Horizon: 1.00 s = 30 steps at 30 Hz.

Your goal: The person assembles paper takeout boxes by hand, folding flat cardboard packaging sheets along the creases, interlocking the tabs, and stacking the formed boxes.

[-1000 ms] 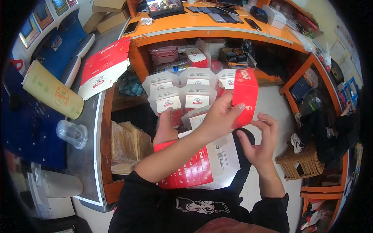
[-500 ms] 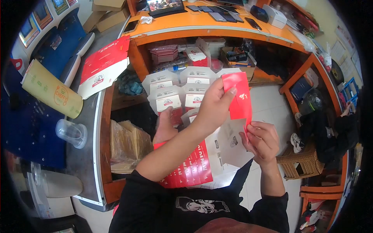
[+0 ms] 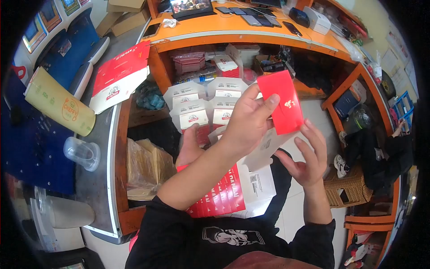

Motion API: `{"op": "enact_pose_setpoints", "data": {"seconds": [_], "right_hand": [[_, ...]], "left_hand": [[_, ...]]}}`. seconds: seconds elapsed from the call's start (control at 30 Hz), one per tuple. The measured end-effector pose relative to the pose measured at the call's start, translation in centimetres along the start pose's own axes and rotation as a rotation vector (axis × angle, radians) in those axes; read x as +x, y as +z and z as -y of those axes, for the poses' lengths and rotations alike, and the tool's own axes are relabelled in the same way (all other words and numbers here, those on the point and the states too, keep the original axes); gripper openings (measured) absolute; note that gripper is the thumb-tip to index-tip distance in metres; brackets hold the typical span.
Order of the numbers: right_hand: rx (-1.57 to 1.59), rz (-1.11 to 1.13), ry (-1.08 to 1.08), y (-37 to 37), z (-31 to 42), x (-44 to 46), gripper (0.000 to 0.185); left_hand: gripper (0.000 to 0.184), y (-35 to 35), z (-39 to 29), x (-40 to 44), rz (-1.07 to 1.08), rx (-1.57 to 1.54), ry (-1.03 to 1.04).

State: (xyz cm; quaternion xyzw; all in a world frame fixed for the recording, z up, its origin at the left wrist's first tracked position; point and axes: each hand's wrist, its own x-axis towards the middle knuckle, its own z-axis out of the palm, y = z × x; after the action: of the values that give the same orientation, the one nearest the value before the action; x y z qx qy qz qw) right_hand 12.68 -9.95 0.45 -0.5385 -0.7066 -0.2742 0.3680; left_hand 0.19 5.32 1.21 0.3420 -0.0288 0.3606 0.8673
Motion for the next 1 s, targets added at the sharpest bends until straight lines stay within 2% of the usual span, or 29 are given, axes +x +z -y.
{"op": "enact_pose_setpoints", "data": {"seconds": [0.07,0.27,0.37,0.57,0.77,0.87,1.0], "right_hand": [[0.09,-0.049,0.043,0.0,0.0,-0.2,0.059],[0.061,-0.088,-0.019,0.3,-0.4,-0.1,0.069],[0.084,-0.135,-0.013,0.8,-0.7,-0.4,0.064],[-0.162,-0.005,-0.084,-0.8,0.4,0.8,0.039],[-0.175,0.198,-0.15,-2.1,0.4,2.1,0.03],[-0.203,0.203,-0.109,-2.3,0.3,2.1,0.03],[-0.236,0.075,-0.027,-1.3,0.2,0.7,0.026]], "left_hand": [[0.033,0.2,0.5,-0.2,-0.009,-0.007,-0.022],[0.032,0.4,0.7,-0.5,-0.026,0.006,-0.036],[0.032,0.4,0.8,-0.4,-0.046,-0.005,-0.033],[0.032,0.6,0.6,-0.2,-0.049,-0.004,-0.014],[0.025,-0.5,1.4,0.2,0.003,0.15,0.031],[0.036,-1.7,2.2,0.2,0.131,0.302,0.032],[0.037,-0.6,3.1,-1.4,0.182,0.27,0.028]]}}
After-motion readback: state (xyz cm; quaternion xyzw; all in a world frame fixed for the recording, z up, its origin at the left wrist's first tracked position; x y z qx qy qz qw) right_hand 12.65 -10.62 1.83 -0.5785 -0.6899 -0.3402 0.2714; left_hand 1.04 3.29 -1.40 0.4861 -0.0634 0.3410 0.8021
